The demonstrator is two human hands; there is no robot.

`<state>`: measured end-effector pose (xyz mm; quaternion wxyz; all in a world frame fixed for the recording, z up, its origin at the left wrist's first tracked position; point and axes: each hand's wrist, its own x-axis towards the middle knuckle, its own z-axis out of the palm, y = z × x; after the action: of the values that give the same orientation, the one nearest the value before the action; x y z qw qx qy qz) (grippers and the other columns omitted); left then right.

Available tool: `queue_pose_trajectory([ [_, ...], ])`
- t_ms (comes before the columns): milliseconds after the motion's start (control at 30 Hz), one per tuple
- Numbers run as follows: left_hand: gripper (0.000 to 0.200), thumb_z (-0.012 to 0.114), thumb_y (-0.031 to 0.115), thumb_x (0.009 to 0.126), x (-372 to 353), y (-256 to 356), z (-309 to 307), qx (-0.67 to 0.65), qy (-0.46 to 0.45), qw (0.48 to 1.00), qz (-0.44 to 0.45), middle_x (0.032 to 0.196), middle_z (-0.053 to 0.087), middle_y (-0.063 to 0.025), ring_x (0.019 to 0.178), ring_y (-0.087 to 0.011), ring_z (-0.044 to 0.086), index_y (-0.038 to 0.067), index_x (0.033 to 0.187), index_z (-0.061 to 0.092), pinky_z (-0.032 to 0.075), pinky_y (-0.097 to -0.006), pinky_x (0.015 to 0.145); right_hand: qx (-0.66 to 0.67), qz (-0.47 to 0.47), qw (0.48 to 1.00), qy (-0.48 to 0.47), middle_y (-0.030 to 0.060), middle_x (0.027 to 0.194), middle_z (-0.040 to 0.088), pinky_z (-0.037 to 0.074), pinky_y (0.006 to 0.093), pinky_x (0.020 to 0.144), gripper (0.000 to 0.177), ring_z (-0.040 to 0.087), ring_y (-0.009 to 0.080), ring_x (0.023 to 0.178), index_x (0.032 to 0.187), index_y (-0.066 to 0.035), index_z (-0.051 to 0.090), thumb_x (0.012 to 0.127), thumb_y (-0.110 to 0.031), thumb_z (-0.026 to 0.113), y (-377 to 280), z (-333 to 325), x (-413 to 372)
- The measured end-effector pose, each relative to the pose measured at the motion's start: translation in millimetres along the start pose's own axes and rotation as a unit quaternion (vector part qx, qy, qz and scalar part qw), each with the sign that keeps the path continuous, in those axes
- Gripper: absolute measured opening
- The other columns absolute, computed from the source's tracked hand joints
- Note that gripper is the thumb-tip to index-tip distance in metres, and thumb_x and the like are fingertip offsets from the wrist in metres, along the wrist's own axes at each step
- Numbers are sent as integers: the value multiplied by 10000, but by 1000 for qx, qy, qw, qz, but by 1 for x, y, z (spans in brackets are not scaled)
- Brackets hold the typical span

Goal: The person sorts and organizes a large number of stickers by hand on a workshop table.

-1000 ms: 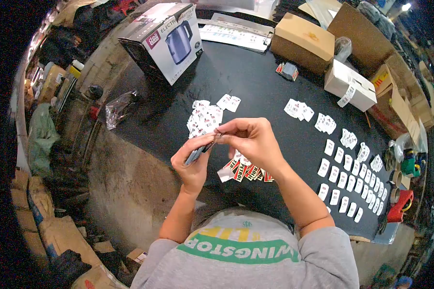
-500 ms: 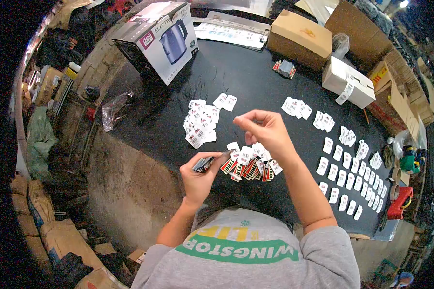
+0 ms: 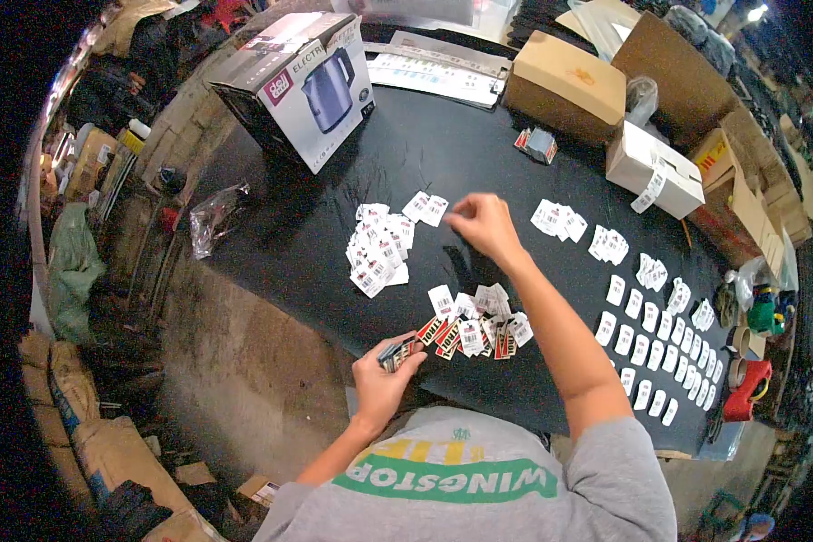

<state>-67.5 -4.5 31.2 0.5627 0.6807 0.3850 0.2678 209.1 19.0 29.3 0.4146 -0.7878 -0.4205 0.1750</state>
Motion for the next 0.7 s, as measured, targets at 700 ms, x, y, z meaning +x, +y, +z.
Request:
queue_pose_trajectory([
  [700, 283, 519, 114, 946, 44, 16, -15, -473, -101, 838, -252, 1199, 568, -244, 1084, -312, 600, -63, 1166, 507, 541, -389, 892, 11, 51, 992, 119, 216, 784, 672, 536, 367, 640, 127, 684, 303, 709, 804, 67, 667, 740, -39, 641, 1, 40, 152],
])
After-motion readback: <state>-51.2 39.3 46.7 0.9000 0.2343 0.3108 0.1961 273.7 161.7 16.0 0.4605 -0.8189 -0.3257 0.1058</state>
